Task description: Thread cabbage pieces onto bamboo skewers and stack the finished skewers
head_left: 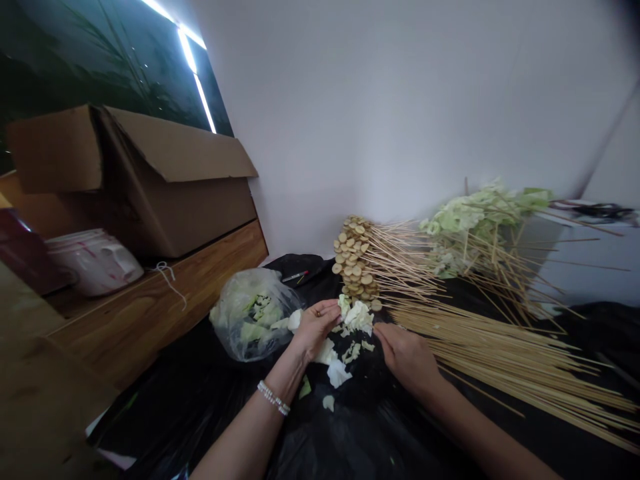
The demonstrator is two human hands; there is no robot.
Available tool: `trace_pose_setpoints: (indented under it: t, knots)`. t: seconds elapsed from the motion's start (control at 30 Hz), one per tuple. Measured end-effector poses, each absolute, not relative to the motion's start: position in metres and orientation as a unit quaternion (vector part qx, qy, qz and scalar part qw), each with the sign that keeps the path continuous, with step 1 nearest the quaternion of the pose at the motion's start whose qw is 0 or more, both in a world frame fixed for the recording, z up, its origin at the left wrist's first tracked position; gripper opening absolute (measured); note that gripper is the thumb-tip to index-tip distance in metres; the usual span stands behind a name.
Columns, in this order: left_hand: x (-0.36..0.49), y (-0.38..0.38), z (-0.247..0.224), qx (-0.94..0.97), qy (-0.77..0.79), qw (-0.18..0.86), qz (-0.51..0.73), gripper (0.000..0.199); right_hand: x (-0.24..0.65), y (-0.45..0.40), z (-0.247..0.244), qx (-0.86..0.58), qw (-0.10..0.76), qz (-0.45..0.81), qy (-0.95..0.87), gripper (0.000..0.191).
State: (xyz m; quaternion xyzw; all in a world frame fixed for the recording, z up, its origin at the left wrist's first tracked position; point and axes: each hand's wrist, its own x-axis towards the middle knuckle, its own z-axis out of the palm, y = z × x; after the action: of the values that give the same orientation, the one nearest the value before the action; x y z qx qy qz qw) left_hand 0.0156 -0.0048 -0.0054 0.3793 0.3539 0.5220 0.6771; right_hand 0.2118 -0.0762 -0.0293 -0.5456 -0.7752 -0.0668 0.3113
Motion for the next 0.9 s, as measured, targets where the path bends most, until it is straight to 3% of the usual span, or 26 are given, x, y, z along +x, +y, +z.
trace_pose_setpoints:
  t: [0.3, 0.6, 0.9]
  knots:
    - [0.0157, -0.0070, -0.0059, 0.379, 0.360, 0.682, 0.511, 0.029, 0.2083, -0.0778, -0.0242, -0.555, 0.317, -0.038, -0.768, 0.029]
    - [0.0165, -0.0102, -0.0006, 0.351, 0.331, 0.716, 0.504, 0.035, 0.2071, -0.0765, -0.0320, -0.506, 0.389, -0.069, -0.767, 0.030]
    - [0.0131, -0.0111, -0.0043, 0.369, 0.330, 0.717, 0.490, 0.028, 0.2097, -0.0755, -0.0224, -0.522, 0.331, 0.038, -0.785, 0.028]
